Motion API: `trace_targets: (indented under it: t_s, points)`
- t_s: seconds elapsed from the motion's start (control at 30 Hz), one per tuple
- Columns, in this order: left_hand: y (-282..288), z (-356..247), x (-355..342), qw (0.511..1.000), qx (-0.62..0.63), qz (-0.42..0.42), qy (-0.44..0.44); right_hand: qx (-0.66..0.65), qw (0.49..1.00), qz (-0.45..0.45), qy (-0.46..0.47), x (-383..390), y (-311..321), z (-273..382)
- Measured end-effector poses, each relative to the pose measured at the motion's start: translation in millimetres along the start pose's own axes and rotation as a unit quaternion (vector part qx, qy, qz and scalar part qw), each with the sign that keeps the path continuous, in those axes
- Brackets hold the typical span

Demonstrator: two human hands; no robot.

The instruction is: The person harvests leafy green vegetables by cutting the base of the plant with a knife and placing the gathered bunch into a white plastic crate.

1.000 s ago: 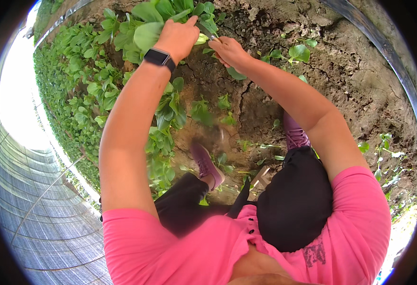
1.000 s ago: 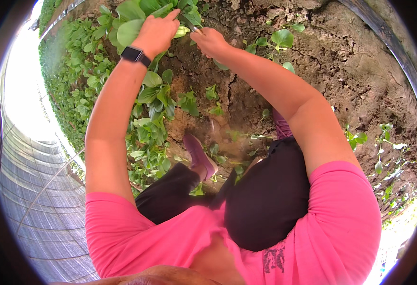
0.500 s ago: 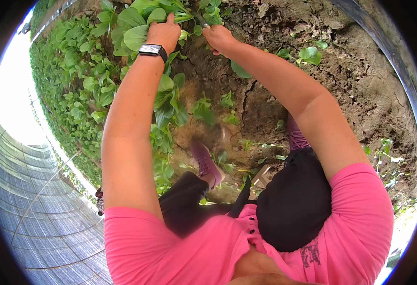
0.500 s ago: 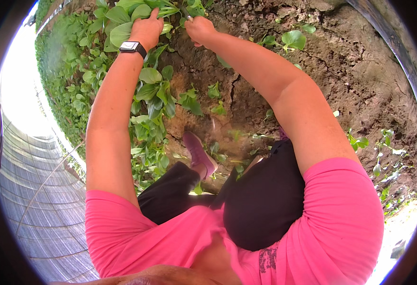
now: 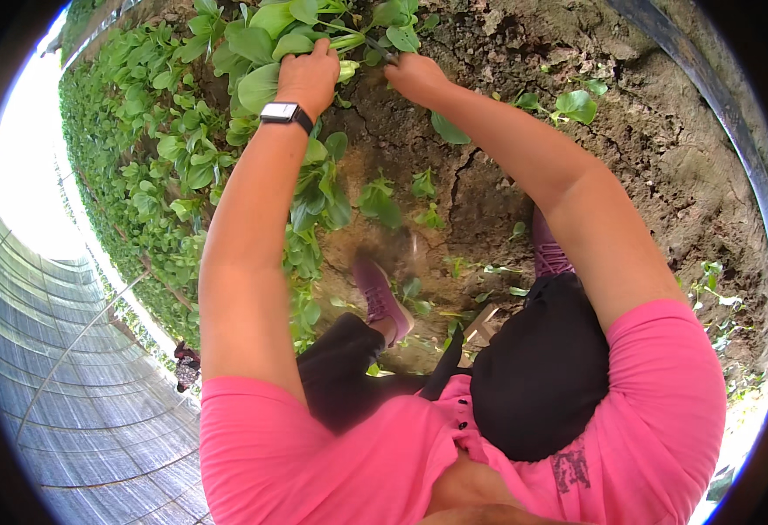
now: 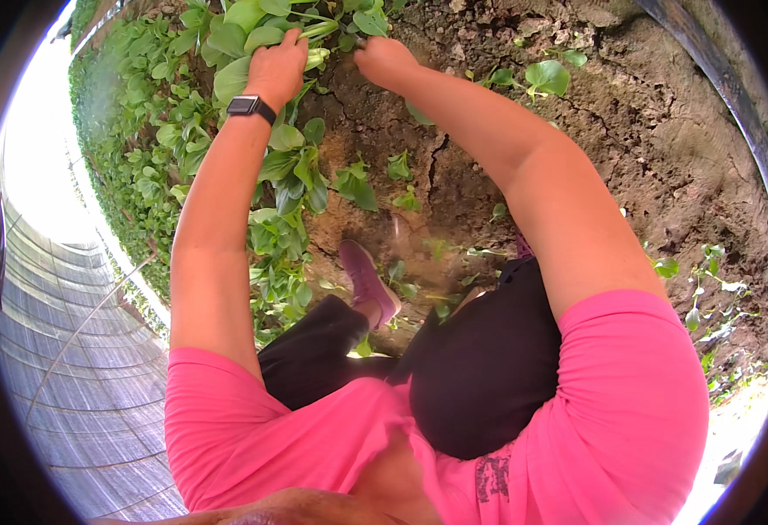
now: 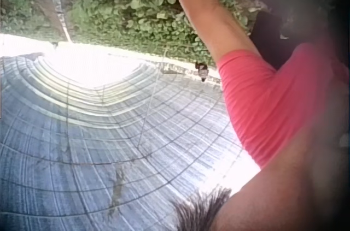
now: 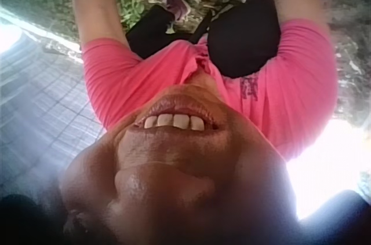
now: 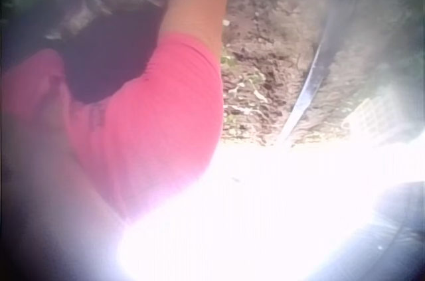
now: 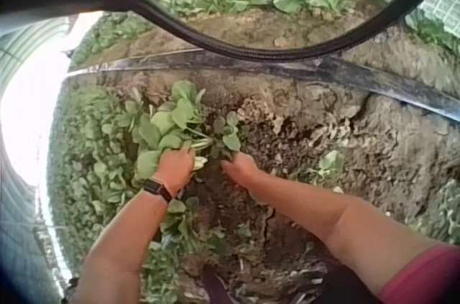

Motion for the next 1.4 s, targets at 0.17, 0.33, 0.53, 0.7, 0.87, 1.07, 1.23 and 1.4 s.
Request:
trace_targets:
  t_s: [0.17,0.33,0.53,0.7,0.87,1.07,1.23,1.4]
  points:
    - [29.6,-20.4,40.7,0.995,0.036,-0.083,-0.040,-0.481,0.865,-0.020,-0.144,41.9,11.3,-12.7]
    - [65.6,-61.2,68.9,0.989,0.074,-0.106,-0.066,-0.623,0.767,-0.025,-0.148,62.3,32.4,4.5]
    - [104.3,-103.8,105.8,0.976,0.102,-0.160,-0.108,-0.620,0.774,-0.038,-0.123,71.9,67.8,-20.9]
    - [66.5,-132.4,127.1,0.801,0.587,0.115,-0.007,-0.739,0.654,0.156,-0.045,101.0,104.6,18.5]
    - [-25.8,-143.9,128.6,0.138,0.954,0.240,0.111,-0.515,0.825,0.225,-0.060,133.6,64.6,44.8]
    - [11.6,-135.2,121.1,0.171,0.959,0.221,0.044,-0.384,0.906,0.178,-0.025,131.2,50.4,37.6]
    - [11.2,-120.1,107.9,0.339,0.914,0.207,0.085,-0.358,0.932,0.048,0.027,120.7,53.1,43.3]
    - [33.2,-55.0,76.2,0.589,0.778,0.206,0.075,-0.275,0.960,0.024,-0.052,91.8,55.2,11.5]
Point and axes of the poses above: each hand's wrist, its own x-axis away from the middle knuckle, its own y-axis out of the back of the hand, z = x × y, the point moved 7 cm from there along -x, towards the middle knuckle, and after that the axes turned 10 degrees about -x, right-handed, at the moved point
